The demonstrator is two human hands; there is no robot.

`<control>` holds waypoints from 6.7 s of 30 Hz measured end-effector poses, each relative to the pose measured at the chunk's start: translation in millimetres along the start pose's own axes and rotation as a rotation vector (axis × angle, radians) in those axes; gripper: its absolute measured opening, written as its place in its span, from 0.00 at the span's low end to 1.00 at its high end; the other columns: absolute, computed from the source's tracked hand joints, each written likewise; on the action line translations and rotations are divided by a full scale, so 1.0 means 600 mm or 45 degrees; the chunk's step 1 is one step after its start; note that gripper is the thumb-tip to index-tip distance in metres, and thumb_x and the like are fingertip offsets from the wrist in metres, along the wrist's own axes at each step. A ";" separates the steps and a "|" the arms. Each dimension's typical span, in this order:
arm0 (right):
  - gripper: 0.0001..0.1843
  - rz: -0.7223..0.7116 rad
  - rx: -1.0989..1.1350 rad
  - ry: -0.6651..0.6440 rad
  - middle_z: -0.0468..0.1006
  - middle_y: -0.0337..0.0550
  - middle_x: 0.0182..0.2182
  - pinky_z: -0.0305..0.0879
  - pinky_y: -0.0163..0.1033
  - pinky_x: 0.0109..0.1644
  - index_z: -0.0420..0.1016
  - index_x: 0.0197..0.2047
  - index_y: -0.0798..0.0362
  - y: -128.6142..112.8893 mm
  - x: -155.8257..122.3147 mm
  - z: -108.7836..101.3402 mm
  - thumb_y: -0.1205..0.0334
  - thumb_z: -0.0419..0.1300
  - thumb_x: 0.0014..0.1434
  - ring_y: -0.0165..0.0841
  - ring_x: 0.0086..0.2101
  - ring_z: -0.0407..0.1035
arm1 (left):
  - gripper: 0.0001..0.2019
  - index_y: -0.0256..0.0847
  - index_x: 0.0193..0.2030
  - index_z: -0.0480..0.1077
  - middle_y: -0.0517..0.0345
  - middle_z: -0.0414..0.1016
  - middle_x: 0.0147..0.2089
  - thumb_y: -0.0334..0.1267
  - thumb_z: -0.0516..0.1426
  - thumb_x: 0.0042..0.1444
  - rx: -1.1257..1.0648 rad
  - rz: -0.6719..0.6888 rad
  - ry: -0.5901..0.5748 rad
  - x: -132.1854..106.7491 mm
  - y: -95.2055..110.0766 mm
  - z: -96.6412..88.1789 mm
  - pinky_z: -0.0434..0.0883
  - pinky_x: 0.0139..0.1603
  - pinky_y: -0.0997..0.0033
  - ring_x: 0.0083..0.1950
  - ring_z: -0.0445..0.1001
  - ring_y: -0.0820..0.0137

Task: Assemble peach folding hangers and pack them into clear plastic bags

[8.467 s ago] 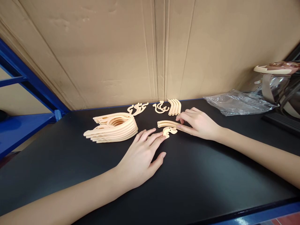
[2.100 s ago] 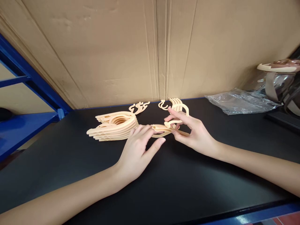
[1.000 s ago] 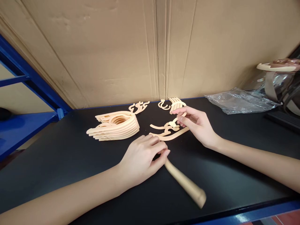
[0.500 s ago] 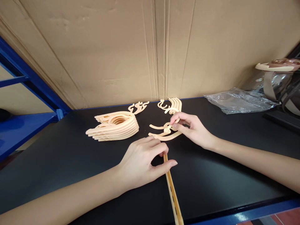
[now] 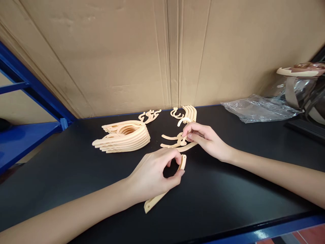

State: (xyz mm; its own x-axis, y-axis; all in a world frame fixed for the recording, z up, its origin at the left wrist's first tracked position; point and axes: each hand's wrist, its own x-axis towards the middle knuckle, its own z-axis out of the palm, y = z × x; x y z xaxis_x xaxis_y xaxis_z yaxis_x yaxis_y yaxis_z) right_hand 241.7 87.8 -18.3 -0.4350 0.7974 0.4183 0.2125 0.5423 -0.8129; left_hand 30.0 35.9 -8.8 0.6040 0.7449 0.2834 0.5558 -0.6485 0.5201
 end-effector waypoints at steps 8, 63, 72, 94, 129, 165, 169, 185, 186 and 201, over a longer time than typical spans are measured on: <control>0.07 0.033 0.012 -0.011 0.69 0.37 0.30 0.62 0.36 0.35 0.68 0.35 0.53 0.000 -0.001 0.000 0.67 0.50 0.64 0.29 0.31 0.65 | 0.11 0.43 0.47 0.66 0.63 0.76 0.39 0.31 0.57 0.57 -0.332 -0.143 -0.037 0.013 -0.003 -0.004 0.66 0.27 0.77 0.30 0.72 0.77; 0.08 0.117 -0.107 0.045 0.71 0.35 0.30 0.60 0.33 0.34 0.72 0.40 0.51 0.008 -0.005 0.004 0.67 0.52 0.62 0.26 0.28 0.62 | 0.08 0.35 0.47 0.67 0.56 0.72 0.39 0.34 0.50 0.67 0.462 0.172 0.202 -0.001 -0.007 0.003 0.65 0.38 0.68 0.40 0.65 0.66; 0.12 0.238 0.233 0.133 0.73 0.38 0.33 0.64 0.35 0.39 0.75 0.43 0.51 0.010 0.003 0.001 0.54 0.62 0.59 0.27 0.32 0.67 | 0.12 0.33 0.48 0.66 0.54 0.68 0.38 0.34 0.44 0.70 0.441 0.138 0.178 0.000 -0.007 -0.002 0.62 0.40 0.64 0.38 0.62 0.65; 0.07 0.307 0.401 0.095 0.72 0.37 0.30 0.63 0.36 0.39 0.76 0.40 0.52 0.002 0.003 0.000 0.61 0.59 0.59 0.27 0.31 0.66 | 0.03 0.42 0.47 0.59 0.61 0.73 0.39 0.35 0.48 0.68 0.471 -0.072 0.089 0.000 -0.013 0.001 0.57 0.41 0.64 0.36 0.71 0.67; 0.11 0.283 0.495 -0.236 0.77 0.41 0.34 0.66 0.42 0.47 0.70 0.36 0.53 -0.014 0.008 -0.014 0.56 0.65 0.57 0.33 0.38 0.73 | 0.08 0.44 0.50 0.68 0.60 0.79 0.44 0.35 0.50 0.67 0.367 0.075 0.107 -0.002 -0.014 0.000 0.70 0.36 0.70 0.39 0.78 0.68; 0.27 0.328 0.364 -0.104 0.75 0.34 0.31 0.68 0.45 0.49 0.60 0.58 0.47 -0.015 0.006 -0.013 0.59 0.64 0.57 0.33 0.38 0.74 | 0.12 0.41 0.55 0.62 0.56 0.80 0.44 0.38 0.47 0.68 0.681 -0.072 -0.049 -0.009 -0.007 0.007 0.69 0.27 0.71 0.34 0.80 0.64; 0.26 0.338 0.314 -0.091 0.76 0.36 0.32 0.69 0.45 0.48 0.62 0.57 0.49 -0.012 0.007 -0.010 0.59 0.64 0.57 0.34 0.38 0.74 | 0.14 0.40 0.58 0.62 0.55 0.80 0.45 0.38 0.48 0.68 0.699 -0.006 -0.031 -0.010 -0.009 0.008 0.68 0.25 0.73 0.34 0.80 0.65; 0.25 0.357 0.279 -0.087 0.76 0.35 0.33 0.69 0.45 0.48 0.61 0.56 0.50 -0.003 0.001 -0.002 0.58 0.63 0.58 0.33 0.37 0.73 | 0.18 0.40 0.63 0.61 0.61 0.79 0.38 0.36 0.47 0.68 0.686 -0.045 -0.114 -0.006 -0.003 0.004 0.64 0.23 0.73 0.30 0.78 0.67; 0.25 0.360 0.282 -0.086 0.76 0.36 0.33 0.69 0.45 0.48 0.61 0.56 0.50 -0.003 0.001 -0.003 0.59 0.63 0.58 0.33 0.38 0.73 | 0.18 0.40 0.63 0.60 0.61 0.79 0.38 0.35 0.47 0.68 0.685 -0.047 -0.112 -0.006 -0.004 0.004 0.65 0.23 0.72 0.31 0.78 0.67; 0.20 0.126 0.216 -0.185 0.75 0.36 0.34 0.70 0.36 0.40 0.62 0.55 0.51 -0.019 -0.009 0.009 0.60 0.61 0.61 0.28 0.34 0.71 | 0.19 0.36 0.52 0.68 0.65 0.75 0.26 0.28 0.51 0.53 0.527 0.090 0.068 -0.004 -0.001 0.003 0.59 0.21 0.76 0.18 0.66 0.74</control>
State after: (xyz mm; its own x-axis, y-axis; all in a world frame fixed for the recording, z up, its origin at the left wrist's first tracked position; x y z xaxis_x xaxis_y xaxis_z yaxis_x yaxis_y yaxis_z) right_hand 237.1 75.8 -13.6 -0.5431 0.7914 0.2806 0.1153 0.4013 -0.9086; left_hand 29.2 34.2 -11.3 0.6245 0.6962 0.3541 0.7031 -0.6985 0.1334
